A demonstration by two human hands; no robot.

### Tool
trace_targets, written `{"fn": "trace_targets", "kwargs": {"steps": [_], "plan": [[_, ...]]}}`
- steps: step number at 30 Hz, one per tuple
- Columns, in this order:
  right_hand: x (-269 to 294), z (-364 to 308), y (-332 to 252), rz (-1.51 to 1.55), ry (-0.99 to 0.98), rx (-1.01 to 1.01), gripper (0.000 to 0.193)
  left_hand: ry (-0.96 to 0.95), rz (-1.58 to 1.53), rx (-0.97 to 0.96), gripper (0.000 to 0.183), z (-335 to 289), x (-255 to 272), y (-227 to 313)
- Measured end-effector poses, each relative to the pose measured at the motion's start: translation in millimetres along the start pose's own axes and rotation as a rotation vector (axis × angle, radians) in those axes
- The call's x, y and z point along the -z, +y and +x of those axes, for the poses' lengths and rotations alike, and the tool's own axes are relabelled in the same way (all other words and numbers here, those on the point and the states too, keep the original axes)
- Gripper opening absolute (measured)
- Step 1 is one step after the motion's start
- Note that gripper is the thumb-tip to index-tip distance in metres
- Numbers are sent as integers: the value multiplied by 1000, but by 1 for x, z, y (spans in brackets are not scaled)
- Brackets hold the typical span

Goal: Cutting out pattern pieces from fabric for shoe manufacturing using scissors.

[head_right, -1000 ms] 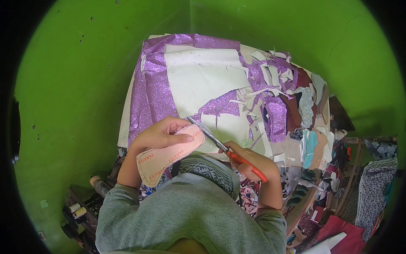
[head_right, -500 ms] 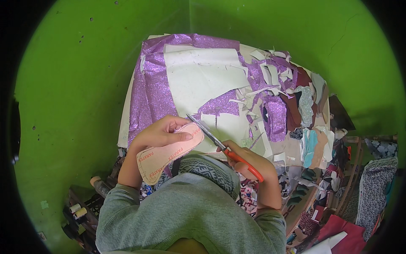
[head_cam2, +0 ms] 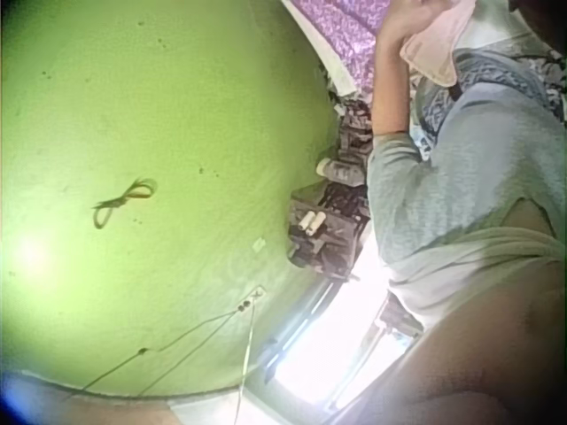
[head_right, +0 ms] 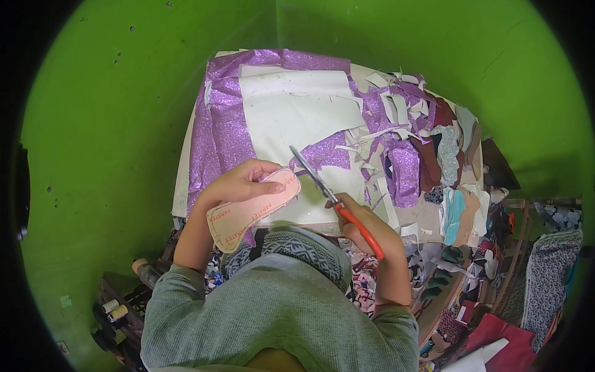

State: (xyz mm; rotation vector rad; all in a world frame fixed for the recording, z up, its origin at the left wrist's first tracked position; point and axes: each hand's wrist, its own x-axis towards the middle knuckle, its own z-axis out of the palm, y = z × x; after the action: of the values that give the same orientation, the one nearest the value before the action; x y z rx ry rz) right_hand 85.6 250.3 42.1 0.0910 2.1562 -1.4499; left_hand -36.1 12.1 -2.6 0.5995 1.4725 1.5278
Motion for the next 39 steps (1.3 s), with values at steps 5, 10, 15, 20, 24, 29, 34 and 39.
{"fn": "trace_targets", "kwargs": {"steps": [5, 10, 15, 20, 24, 29, 34, 39], "plan": [[-1, 24, 33, -180, 143, 94, 49, 116, -91, -19, 33, 7, 5, -14], [-25, 77, 82, -386, 270, -59, 52, 360, -232, -146, 33, 18, -1, -20], [-49, 113, 136, -608, 398, -42, 56, 668, -425, -342, 27, 27, -3, -25], [-57, 122, 157, -600, 444, 35, 57, 841, -536, -446, 24, 31, -5, -31], [-59, 109, 101, -726, 395, -67, 55, 879, -673, -432, 24, 24, -8, -31], [-51, 109, 66, 313, 194, 225, 41, 878, -800, -415, 28, 29, -10, -36], [-49, 118, 69, 638, 87, 304, 24, 1007, -885, -492, 20, 36, -16, -43], [-48, 125, 66, 397, 342, 325, 22, 781, -1173, -581, 27, 34, 0, -83]]}}
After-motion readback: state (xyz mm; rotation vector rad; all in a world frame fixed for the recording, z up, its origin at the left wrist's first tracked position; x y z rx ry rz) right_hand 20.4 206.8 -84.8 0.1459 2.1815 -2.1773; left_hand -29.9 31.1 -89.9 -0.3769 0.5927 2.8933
